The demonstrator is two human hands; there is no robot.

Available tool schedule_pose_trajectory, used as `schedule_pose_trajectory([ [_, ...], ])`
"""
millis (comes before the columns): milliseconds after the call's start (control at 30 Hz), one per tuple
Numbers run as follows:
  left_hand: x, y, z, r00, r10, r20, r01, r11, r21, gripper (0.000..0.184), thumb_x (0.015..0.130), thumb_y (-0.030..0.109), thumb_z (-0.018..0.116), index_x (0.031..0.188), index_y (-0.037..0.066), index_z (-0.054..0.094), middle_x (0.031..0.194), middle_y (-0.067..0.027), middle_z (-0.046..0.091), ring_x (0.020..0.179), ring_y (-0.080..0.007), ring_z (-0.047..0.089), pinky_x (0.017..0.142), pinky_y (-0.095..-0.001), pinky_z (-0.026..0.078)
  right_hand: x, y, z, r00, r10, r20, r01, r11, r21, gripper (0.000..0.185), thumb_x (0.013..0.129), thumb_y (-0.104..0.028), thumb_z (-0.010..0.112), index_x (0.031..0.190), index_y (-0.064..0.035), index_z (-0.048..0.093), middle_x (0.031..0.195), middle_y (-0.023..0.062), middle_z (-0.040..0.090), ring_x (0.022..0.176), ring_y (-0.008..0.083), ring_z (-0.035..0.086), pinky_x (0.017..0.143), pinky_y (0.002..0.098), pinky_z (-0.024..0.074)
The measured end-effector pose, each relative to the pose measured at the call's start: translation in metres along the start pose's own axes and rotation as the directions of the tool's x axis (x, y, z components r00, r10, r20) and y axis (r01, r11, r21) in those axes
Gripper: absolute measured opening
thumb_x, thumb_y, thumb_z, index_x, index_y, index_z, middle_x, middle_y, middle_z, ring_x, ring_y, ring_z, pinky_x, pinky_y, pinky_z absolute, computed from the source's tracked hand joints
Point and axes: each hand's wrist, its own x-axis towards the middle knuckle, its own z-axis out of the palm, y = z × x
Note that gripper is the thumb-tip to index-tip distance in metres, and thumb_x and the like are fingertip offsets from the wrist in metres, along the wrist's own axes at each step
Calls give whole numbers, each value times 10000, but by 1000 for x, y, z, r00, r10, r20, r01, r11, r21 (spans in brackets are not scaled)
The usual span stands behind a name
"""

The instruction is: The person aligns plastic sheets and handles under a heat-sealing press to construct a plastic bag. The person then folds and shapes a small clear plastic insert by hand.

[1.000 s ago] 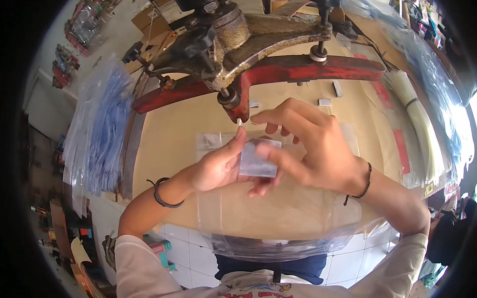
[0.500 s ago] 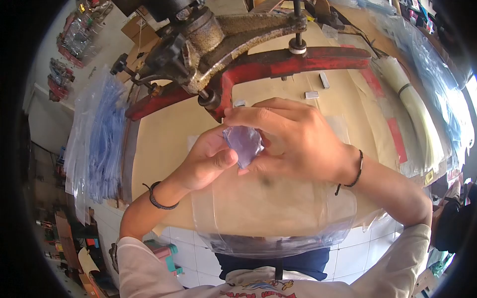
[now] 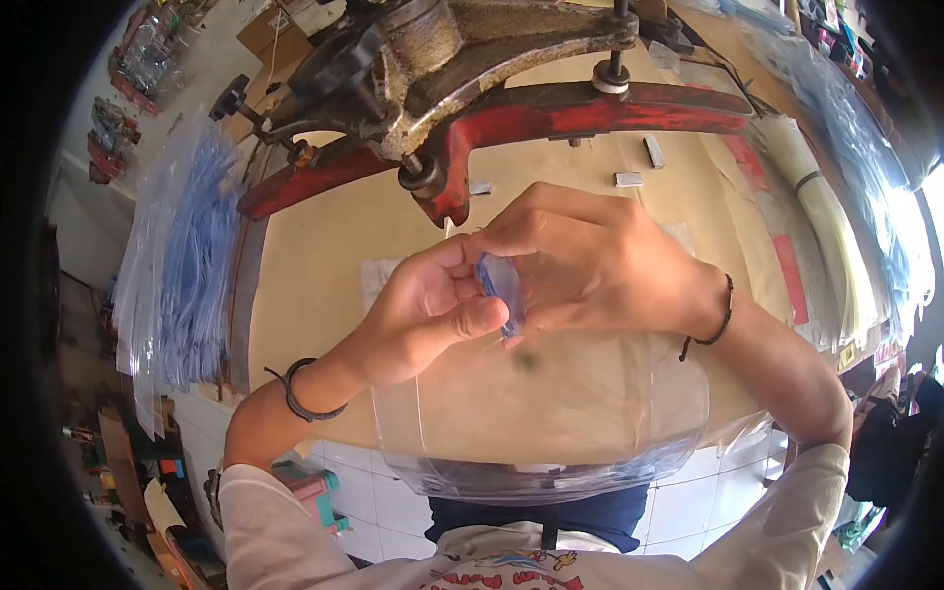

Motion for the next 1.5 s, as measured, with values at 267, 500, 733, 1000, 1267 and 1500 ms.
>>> schedule_pose_trajectory([
  [267, 4, -3, -6, 999, 11, 47, -11, 1000, -11, 660, 952, 322, 706, 1424, -48, 429, 1048, -56, 634, 975, -145, 603, 931, -311, 467, 1, 1, -5, 997, 61, 45, -62, 998, 11, 604, 629, -185, 910, 1171, -44, 686, 1020, 95, 677, 897, 282, 680, 770, 371, 559],
  [500, 3, -5, -6, 999, 32, 42, -33, 999, 19, 669, 952, 328, 704, 1426, -55, 428, 1053, -65, 639, 979, -152, 609, 952, -321, 463, 3, 1, -8, 996, 69, 63, -72, 997, 40, 630, 601, -214, 930, 1166, -53, 700, 1006, 100, 692, 898, 281, 680, 772, 374, 552],
  [733, 5, 1, -5, 996, -54, 67, 58, 997, -59, 620, 957, 329, 700, 1394, -48, 473, 1116, -58, 639, 1037, -140, 604, 969, -316, 462, 4, 1, -11, 993, 83, 84, -84, 996, 18, 708, 539, -302, 967, 1139, -38, 701, 1004, 97, 712, 891, 275, 682, 778, 373, 547],
  [1000, 4, -5, -9, 997, -23, 74, 26, 999, -48, 488, 971, 253, 675, 1342, -21, 517, 1208, -70, 637, 1131, -149, 593, 994, -317, 468, 3, 1, -8, 997, -70, 32, 74, 991, -109, 650, 606, -298, 925, 1167, -50, 710, 1081, 113, 719, 885, 276, 699, 758, 364, 574],
  [1267, 4, -1, -8, 997, -12, 70, 15, 999, -45, 441, 994, 240, 645, 1324, -28, 526, 1218, -90, 637, 1152, -168, 590, 1020, -334, 470, 2, 0, -12, 995, -41, 91, 55, 987, -150, 746, 623, -384, 892, 1239, -17, 684, 1171, 160, 719, 919, 270, 714, 765, 354, 555],
  [1500, 7, -4, -12, 995, -4, 100, 6, 1000, -20, 466, 1016, 255, 608, 1349, -56, 505, 1249, -115, 625, 1125, -193, 611, 1017, -378, 495, 1, 8, -9, 997, -29, 73, 37, 993, -108, 467, 780, -159, 809, 1214, -24, 701, 1133, 146, 731, 868, 266, 707, 738, 351, 555],
])
